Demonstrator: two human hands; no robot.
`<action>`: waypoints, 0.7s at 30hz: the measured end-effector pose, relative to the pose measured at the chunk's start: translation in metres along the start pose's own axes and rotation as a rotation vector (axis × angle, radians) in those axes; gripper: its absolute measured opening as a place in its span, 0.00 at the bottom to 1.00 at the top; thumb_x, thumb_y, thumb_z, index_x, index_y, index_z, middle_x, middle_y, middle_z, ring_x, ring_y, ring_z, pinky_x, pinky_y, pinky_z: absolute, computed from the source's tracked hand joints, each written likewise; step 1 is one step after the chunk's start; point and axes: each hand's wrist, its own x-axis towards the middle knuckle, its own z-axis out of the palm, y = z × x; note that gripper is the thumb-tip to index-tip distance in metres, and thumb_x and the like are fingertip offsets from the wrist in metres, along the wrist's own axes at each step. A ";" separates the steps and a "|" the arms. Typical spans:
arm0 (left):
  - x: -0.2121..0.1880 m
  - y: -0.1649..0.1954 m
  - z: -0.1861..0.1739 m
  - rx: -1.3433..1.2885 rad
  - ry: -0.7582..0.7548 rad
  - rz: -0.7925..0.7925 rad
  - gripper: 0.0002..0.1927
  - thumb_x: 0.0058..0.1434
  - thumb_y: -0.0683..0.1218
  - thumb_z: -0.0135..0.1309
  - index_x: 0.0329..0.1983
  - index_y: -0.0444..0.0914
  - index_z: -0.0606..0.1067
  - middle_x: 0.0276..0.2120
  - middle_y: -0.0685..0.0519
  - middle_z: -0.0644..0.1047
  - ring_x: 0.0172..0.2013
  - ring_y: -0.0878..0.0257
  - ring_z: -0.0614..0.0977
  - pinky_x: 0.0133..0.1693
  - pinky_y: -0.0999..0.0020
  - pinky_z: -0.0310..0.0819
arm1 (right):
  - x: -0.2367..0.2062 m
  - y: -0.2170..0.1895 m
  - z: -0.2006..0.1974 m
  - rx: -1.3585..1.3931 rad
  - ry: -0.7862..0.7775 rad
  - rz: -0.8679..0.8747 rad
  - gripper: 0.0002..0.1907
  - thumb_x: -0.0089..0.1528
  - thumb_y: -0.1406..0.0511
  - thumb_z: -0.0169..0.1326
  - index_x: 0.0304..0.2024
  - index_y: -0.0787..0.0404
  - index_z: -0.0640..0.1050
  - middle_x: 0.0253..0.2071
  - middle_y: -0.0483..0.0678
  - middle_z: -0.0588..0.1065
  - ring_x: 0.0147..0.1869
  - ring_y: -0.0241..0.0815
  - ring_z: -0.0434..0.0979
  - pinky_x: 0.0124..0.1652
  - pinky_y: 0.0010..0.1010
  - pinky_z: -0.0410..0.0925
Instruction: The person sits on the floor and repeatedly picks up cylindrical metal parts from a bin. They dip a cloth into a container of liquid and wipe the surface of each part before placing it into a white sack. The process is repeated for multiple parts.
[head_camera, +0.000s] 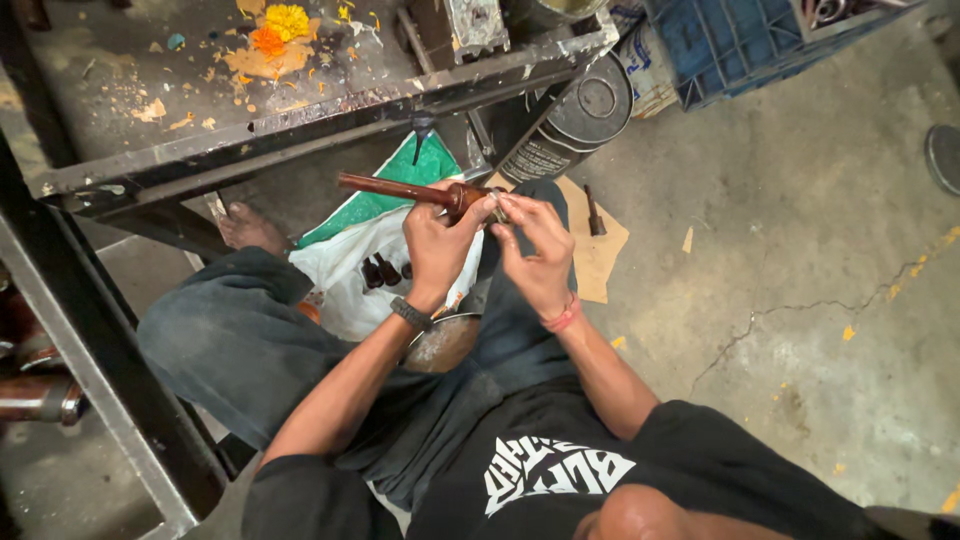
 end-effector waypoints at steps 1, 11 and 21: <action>-0.001 -0.002 0.001 0.019 0.025 -0.012 0.11 0.47 0.40 0.55 0.29 0.32 0.66 0.21 0.56 0.69 0.22 0.74 0.69 0.23 0.82 0.65 | 0.000 0.004 -0.001 0.061 0.005 0.089 0.11 0.47 0.77 0.50 0.34 0.70 0.71 0.33 0.52 0.69 0.38 0.40 0.69 0.37 0.22 0.62; -0.002 -0.014 -0.005 -0.341 0.008 0.195 0.08 0.51 0.35 0.44 0.28 0.35 0.58 0.31 0.44 0.71 0.34 0.61 0.75 0.37 0.71 0.72 | -0.017 0.014 0.023 0.586 -0.046 0.496 0.07 0.49 0.79 0.50 0.30 0.70 0.73 0.29 0.46 0.69 0.32 0.30 0.65 0.33 0.16 0.61; 0.004 -0.016 -0.007 -0.504 0.209 -0.122 0.06 0.50 0.36 0.47 0.26 0.34 0.61 0.29 0.41 0.71 0.27 0.58 0.76 0.25 0.72 0.71 | -0.011 -0.015 0.017 0.208 -0.132 0.059 0.09 0.43 0.79 0.46 0.25 0.67 0.72 0.27 0.49 0.70 0.31 0.41 0.70 0.32 0.23 0.64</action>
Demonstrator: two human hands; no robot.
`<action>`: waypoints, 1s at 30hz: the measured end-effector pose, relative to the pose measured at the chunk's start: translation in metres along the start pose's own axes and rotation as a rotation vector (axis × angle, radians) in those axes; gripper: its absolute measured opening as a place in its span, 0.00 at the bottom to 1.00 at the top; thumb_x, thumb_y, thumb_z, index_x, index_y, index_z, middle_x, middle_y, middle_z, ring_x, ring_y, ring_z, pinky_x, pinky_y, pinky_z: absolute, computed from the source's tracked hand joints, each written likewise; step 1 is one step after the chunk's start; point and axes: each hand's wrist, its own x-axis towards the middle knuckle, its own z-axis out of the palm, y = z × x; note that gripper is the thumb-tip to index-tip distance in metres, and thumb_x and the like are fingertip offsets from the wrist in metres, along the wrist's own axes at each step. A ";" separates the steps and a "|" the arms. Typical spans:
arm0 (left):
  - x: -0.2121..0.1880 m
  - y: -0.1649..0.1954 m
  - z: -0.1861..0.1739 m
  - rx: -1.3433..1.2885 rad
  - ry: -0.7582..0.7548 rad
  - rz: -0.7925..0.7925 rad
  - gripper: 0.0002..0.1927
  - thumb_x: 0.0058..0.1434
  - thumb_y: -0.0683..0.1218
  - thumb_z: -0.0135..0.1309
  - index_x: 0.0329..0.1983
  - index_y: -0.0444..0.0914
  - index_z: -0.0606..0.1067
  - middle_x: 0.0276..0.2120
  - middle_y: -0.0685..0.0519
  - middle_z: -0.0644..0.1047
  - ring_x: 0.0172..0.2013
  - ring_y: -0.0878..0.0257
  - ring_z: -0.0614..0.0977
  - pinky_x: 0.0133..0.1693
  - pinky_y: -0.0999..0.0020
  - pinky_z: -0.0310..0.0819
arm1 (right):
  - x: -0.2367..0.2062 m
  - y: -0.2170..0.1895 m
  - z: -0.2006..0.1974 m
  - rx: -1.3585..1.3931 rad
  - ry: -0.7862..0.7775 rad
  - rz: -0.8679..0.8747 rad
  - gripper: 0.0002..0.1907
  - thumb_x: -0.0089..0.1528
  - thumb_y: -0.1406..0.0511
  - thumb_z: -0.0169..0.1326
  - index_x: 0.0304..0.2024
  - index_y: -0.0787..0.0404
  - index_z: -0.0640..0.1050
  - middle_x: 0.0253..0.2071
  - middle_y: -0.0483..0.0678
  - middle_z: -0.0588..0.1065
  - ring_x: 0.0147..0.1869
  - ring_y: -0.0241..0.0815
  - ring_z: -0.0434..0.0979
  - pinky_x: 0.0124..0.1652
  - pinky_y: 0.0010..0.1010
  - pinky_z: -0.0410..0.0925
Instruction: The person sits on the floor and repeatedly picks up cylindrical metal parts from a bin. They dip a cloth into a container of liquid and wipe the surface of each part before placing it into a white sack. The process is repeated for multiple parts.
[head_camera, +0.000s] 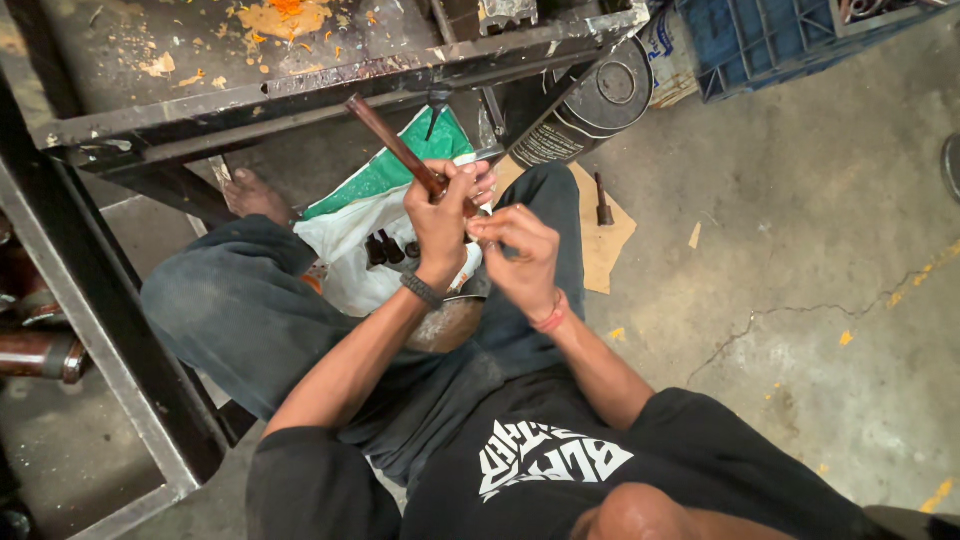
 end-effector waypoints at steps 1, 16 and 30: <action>0.000 -0.001 0.000 0.022 -0.025 0.017 0.06 0.50 0.36 0.47 0.25 0.33 0.61 0.29 0.41 0.72 0.27 0.58 0.76 0.26 0.72 0.71 | 0.003 0.003 0.000 -0.037 0.036 0.049 0.08 0.44 0.79 0.47 0.25 0.67 0.72 0.25 0.49 0.70 0.29 0.39 0.70 0.30 0.23 0.63; 0.000 -0.001 0.001 0.009 -0.057 0.035 0.07 0.49 0.36 0.47 0.24 0.33 0.61 0.28 0.42 0.71 0.29 0.59 0.76 0.30 0.70 0.73 | 0.011 0.007 0.003 -0.127 0.147 0.169 0.08 0.47 0.78 0.46 0.26 0.66 0.73 0.22 0.48 0.67 0.26 0.34 0.67 0.27 0.21 0.60; 0.005 -0.004 -0.004 0.095 0.049 0.025 0.09 0.49 0.39 0.51 0.22 0.36 0.62 0.18 0.53 0.68 0.19 0.64 0.74 0.20 0.76 0.67 | -0.004 0.013 0.021 0.096 0.266 0.333 0.02 0.51 0.75 0.50 0.26 0.68 0.70 0.25 0.46 0.66 0.28 0.30 0.65 0.26 0.18 0.59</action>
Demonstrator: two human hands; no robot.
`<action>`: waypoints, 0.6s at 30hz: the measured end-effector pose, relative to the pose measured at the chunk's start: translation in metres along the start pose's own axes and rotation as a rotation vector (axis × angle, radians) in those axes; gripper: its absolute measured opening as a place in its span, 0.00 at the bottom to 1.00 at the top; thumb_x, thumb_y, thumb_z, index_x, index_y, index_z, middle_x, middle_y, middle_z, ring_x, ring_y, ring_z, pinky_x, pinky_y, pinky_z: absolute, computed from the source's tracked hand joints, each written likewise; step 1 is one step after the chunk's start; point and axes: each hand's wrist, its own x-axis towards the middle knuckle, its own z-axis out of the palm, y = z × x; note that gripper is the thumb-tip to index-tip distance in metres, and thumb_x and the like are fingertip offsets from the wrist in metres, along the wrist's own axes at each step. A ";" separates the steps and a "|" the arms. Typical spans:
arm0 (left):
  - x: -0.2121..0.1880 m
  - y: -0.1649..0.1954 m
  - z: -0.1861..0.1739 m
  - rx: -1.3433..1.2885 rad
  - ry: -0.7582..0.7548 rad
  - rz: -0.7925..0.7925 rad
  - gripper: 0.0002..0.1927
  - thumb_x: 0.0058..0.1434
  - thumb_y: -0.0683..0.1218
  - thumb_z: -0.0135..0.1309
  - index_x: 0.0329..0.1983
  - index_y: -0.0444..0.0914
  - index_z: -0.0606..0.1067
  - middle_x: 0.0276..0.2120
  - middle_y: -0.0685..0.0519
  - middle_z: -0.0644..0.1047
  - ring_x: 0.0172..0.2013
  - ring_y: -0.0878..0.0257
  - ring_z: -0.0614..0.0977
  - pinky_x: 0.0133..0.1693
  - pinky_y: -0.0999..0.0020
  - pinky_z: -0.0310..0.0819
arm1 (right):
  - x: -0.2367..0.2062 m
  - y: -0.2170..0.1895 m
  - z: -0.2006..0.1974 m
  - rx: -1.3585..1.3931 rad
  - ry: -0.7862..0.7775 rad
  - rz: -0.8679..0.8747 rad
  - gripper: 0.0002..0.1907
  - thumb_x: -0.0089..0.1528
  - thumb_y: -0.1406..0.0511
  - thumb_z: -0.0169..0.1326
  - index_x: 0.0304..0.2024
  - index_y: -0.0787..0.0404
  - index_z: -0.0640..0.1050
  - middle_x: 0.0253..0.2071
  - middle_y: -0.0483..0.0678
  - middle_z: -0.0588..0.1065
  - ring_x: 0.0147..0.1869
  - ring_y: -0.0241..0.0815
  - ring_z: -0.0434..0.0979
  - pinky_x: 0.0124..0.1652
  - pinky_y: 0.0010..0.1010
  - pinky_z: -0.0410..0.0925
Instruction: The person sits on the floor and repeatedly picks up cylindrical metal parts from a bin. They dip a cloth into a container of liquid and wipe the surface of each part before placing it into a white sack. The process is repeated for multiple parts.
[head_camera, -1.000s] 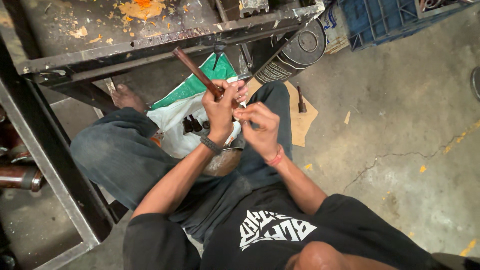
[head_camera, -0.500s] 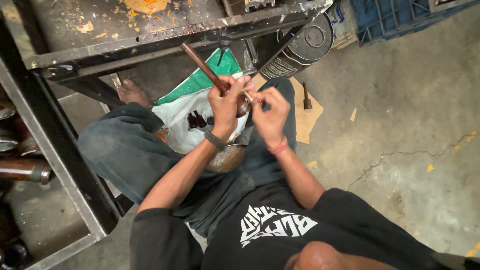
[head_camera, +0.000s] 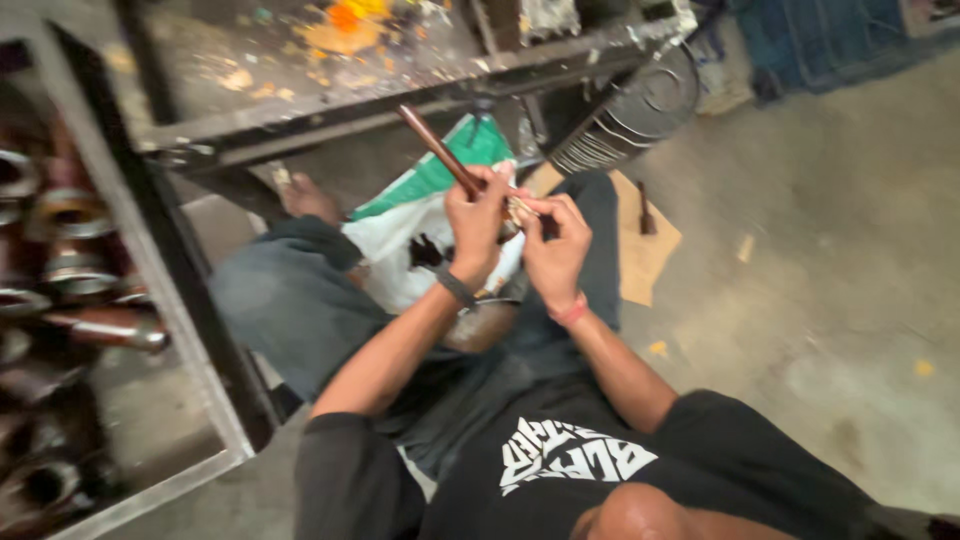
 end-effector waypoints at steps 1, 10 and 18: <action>0.000 0.000 0.000 0.012 0.018 0.003 0.09 0.49 0.40 0.51 0.21 0.36 0.62 0.18 0.54 0.68 0.19 0.65 0.74 0.19 0.76 0.66 | -0.003 0.003 0.004 0.047 0.015 0.055 0.02 0.51 0.75 0.49 0.27 0.67 0.70 0.26 0.45 0.67 0.29 0.30 0.65 0.27 0.18 0.60; -0.018 0.036 0.014 0.307 -0.359 0.299 0.18 0.50 0.42 0.48 0.45 0.36 0.61 0.37 0.54 0.67 0.35 0.71 0.68 0.38 0.77 0.65 | 0.019 0.030 0.001 0.443 0.081 0.315 0.01 0.56 0.73 0.45 0.29 0.66 0.69 0.29 0.45 0.68 0.31 0.30 0.65 0.32 0.18 0.61; -0.007 0.074 0.007 0.505 -0.778 0.370 0.28 0.46 0.43 0.53 0.50 0.35 0.59 0.44 0.49 0.69 0.47 0.61 0.67 0.51 0.69 0.60 | 0.015 0.000 -0.001 0.917 -0.181 0.756 0.09 0.55 0.68 0.40 0.36 0.64 0.69 0.32 0.46 0.68 0.35 0.34 0.69 0.36 0.21 0.65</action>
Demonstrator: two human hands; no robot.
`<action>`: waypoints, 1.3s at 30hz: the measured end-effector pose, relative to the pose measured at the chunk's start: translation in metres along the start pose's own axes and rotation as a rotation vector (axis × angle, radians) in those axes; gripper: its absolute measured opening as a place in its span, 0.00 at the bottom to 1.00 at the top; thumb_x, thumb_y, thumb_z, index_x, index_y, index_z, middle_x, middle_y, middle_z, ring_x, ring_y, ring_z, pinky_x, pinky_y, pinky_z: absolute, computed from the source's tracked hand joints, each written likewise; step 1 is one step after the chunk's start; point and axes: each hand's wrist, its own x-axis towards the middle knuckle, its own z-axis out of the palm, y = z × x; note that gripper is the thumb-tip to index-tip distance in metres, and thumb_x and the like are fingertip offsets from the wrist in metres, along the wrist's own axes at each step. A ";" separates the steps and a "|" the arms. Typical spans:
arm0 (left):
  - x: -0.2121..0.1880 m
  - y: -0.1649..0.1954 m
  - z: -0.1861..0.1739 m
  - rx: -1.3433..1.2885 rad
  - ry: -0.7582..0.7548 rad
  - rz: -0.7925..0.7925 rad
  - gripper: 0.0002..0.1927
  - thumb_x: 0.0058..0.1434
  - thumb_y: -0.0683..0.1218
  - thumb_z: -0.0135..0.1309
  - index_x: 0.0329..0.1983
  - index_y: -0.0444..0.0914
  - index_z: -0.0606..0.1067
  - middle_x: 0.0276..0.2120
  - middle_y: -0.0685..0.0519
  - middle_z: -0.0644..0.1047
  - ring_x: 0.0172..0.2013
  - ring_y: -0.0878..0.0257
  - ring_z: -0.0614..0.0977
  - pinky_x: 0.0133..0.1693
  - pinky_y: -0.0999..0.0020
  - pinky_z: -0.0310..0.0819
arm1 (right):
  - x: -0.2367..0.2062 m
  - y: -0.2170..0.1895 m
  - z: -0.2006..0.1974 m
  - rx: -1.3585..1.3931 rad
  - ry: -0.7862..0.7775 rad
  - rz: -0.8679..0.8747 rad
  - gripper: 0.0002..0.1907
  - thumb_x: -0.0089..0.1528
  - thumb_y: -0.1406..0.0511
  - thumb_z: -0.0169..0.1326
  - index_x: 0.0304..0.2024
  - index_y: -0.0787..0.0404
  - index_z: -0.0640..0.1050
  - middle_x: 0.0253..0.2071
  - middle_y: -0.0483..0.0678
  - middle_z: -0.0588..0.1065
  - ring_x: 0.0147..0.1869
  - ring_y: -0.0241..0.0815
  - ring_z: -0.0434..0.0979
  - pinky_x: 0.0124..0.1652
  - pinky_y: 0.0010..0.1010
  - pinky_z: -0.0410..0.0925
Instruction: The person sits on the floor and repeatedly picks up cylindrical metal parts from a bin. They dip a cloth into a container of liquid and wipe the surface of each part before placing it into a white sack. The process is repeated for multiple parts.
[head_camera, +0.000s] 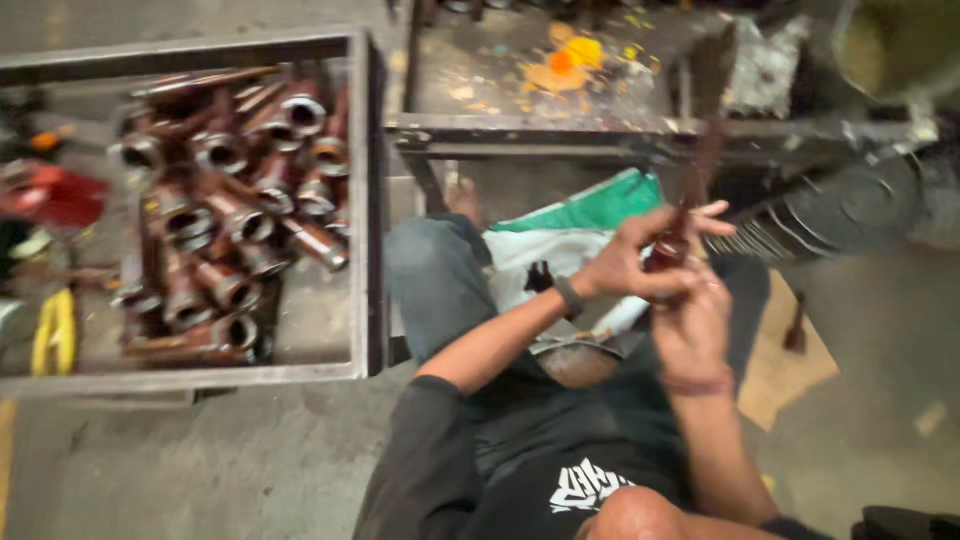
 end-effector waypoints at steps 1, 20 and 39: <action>-0.001 -0.005 0.002 -0.145 0.032 0.015 0.24 0.48 0.42 0.51 0.49 0.35 0.60 0.44 0.49 0.69 0.51 0.59 0.65 0.54 0.67 0.58 | -0.001 0.003 0.003 -0.047 0.023 -0.046 0.07 0.55 0.69 0.41 0.35 0.65 0.68 0.32 0.45 0.68 0.35 0.34 0.69 0.35 0.22 0.65; 0.005 -0.051 0.029 -0.384 0.492 -0.141 0.09 0.56 0.35 0.44 0.34 0.35 0.56 0.31 0.44 0.70 0.38 0.53 0.73 0.40 0.65 0.69 | -0.004 -0.029 0.017 -1.010 0.058 -0.955 0.07 0.47 0.80 0.44 0.25 0.67 0.69 0.27 0.51 0.68 0.33 0.43 0.71 0.33 0.26 0.64; 0.003 -0.055 0.035 -0.407 0.677 -0.308 0.09 0.54 0.40 0.44 0.31 0.36 0.57 0.25 0.52 0.65 0.31 0.59 0.76 0.29 0.70 0.72 | -0.013 -0.023 0.011 -1.020 -0.030 -0.842 0.04 0.48 0.76 0.50 0.25 0.66 0.70 0.23 0.48 0.66 0.26 0.36 0.65 0.26 0.24 0.58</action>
